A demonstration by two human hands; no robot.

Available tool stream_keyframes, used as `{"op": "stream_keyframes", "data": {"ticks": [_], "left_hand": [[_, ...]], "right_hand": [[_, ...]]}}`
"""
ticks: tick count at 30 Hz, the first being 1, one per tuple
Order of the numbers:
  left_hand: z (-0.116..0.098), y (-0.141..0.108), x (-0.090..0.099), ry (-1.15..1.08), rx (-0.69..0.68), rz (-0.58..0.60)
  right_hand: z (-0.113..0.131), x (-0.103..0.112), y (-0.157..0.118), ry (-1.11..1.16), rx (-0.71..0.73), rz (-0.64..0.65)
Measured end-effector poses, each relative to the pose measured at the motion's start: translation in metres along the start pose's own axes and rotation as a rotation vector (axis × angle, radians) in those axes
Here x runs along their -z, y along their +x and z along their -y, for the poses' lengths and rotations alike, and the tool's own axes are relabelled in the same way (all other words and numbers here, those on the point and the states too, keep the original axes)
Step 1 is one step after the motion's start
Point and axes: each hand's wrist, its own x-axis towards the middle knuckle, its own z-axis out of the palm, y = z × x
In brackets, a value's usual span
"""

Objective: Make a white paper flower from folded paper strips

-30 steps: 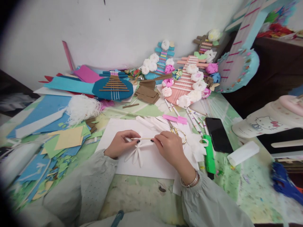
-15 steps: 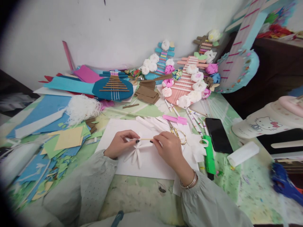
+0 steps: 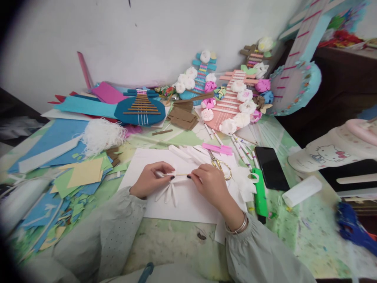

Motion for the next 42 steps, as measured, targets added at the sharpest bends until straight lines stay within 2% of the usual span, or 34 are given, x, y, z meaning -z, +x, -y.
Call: {"op": "stream_keyframes", "data": {"ticks": [7, 16, 19, 24, 27, 33, 42], "left_hand": [[-0.0027, 0.0006, 0.0022, 0.038, -0.035, 0.063], [0.0022, 0.0012, 0.0025, 0.084, -0.176, 0.090], [0.0022, 0.0013, 0.0025, 0.080, -0.174, 0.071], [0.0037, 0.0010, 0.0025, 0.088, -0.192, 0.070], [0.0042, 0.0006, 0.0013, 0.084, -0.205, 0.073], [0.0026, -0.0010, -0.0005, 0.071, -0.207, 0.057], [0.0010, -0.0014, -0.0002, 0.019, -0.171, 0.056]], "right_hand": [[0.0021, -0.0023, -0.0017, 0.022, 0.080, -0.196], [0.0016, -0.0030, -0.0022, 0.025, 0.086, -0.231], [0.0025, -0.0036, -0.0017, -0.004, 0.056, -0.145], [0.0054, 0.0010, 0.0000, -0.140, -0.015, 0.122], [0.0050, 0.0037, 0.0013, -0.113, -0.036, 0.166], [0.0037, -0.0003, 0.0013, -0.068, -0.093, 0.069], [0.0067, -0.0024, -0.0008, 0.010, -0.026, -0.088]]}}
